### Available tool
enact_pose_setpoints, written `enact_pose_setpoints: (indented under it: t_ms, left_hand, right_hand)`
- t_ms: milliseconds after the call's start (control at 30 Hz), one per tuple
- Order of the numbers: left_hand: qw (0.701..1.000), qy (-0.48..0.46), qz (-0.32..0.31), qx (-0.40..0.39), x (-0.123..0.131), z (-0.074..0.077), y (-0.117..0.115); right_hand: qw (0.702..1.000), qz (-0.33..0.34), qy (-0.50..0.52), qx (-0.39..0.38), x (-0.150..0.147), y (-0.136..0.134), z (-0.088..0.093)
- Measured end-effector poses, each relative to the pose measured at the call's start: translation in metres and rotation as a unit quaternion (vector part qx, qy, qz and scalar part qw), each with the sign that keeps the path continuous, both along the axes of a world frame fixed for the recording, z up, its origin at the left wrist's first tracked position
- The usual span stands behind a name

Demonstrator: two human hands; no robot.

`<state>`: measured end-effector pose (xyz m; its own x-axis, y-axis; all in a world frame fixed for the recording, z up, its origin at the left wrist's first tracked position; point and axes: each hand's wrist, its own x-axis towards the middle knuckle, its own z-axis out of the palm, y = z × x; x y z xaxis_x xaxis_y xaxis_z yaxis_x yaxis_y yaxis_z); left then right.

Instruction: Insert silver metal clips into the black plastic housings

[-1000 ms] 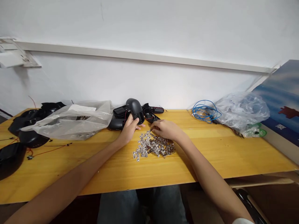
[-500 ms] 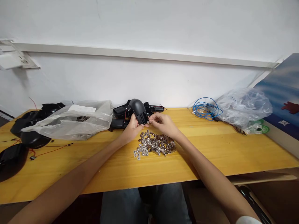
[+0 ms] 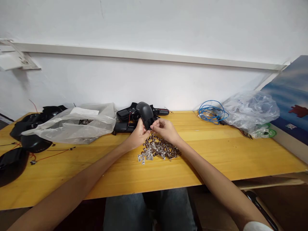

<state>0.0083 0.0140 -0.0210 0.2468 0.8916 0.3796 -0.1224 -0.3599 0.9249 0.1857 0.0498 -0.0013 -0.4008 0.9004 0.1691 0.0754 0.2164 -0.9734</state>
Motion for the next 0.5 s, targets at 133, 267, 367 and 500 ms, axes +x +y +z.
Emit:
enact_pose_setpoints:
  t_ms: [133, 267, 367, 500]
  left_hand:
    - [1.0, -0.015, 0.002, 0.001, 0.003, 0.003, -0.001]
    - [0.999, -0.028, 0.017, 0.007, 0.006, 0.006, -0.002]
    - [1.0, -0.02, 0.023, 0.007, 0.005, 0.006, -0.004]
    - [1.0, 0.0, 0.027, -0.002, 0.003, 0.005, -0.006]
  right_hand:
    - [0.996, -0.053, -0.052, 0.052, -0.001, -0.003, 0.001]
    - [0.993, -0.068, -0.066, 0.064, 0.001, -0.006, 0.007]
    - [0.996, -0.046, -0.042, 0.058, 0.007, -0.003, 0.011]
    - [0.99, -0.028, -0.064, 0.12, 0.02, 0.004, 0.018]
